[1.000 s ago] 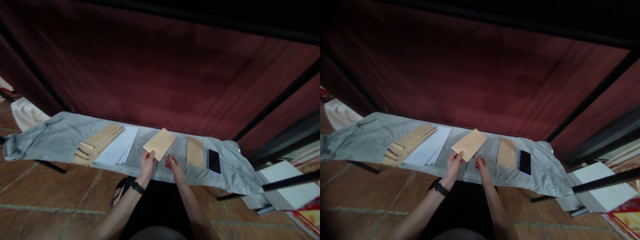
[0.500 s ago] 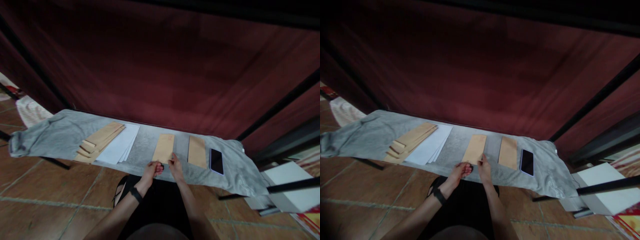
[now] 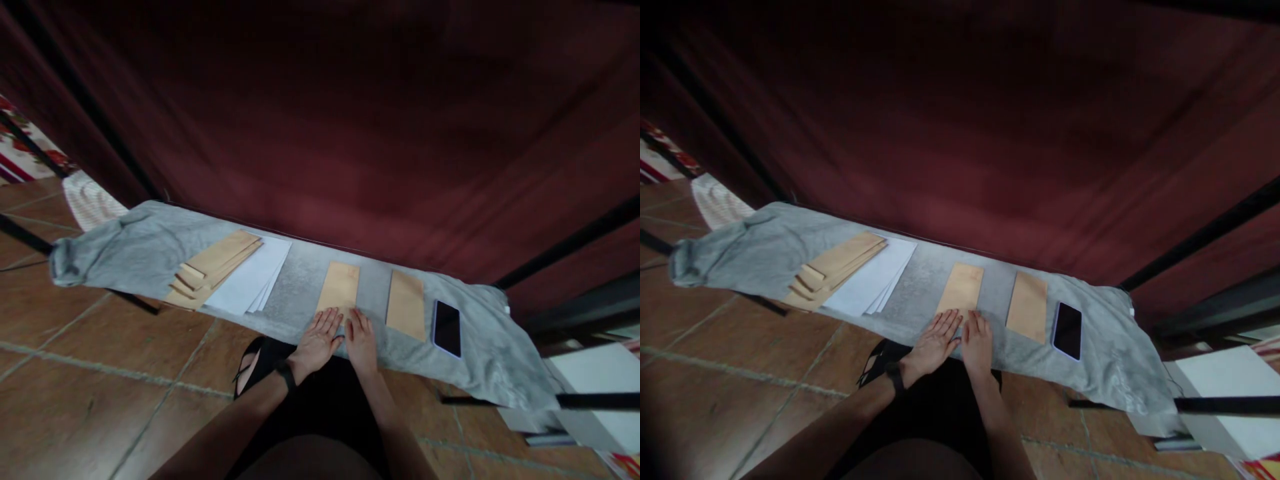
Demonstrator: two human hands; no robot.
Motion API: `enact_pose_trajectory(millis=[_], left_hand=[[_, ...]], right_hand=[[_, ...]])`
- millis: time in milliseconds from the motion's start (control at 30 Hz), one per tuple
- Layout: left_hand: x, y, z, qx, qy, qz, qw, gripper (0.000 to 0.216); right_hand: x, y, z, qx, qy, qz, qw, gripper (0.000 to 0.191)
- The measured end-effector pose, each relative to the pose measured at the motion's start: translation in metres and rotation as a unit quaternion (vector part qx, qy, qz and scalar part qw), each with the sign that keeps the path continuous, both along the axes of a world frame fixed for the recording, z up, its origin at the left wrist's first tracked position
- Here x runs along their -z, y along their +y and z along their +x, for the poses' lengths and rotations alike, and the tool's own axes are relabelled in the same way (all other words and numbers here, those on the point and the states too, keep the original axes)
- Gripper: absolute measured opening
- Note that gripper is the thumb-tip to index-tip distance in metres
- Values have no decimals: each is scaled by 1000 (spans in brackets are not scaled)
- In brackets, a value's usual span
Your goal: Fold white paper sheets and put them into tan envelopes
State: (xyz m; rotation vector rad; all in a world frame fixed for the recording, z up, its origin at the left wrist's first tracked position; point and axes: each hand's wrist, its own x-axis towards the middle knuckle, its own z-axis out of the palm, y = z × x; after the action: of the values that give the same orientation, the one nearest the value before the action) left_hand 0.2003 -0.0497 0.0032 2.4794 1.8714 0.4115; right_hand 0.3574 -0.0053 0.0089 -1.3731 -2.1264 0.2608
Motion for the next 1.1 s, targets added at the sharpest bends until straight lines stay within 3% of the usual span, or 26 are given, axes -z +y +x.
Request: enact_pose_trajectory(millis=[67,133,433,767,933,1100], left_hand=[[-1,2,-3,9,-4,-15,1000,58],[-3,8,-8,17,-10,-37,999,56],[-4,80,-21,-20,-16,-60,998,60],[-2,160,-14,18,-35,-51,998,60],[3,180,-15,32,-42,-25,998,56],[4,181,-19,50,-39,-38,997,54]], right_hand=[[6,-11,3,-66,-29,39,997,45],[10,-19,5,-85,-64,55,993,46],[4,-25,-3,-63,-124,70,988,44],[5,-26,-3,-59,-116,75,989,46],[6,-26,-4,-59,-112,77,989,48],[4,-26,-4,-64,-109,79,989,46]])
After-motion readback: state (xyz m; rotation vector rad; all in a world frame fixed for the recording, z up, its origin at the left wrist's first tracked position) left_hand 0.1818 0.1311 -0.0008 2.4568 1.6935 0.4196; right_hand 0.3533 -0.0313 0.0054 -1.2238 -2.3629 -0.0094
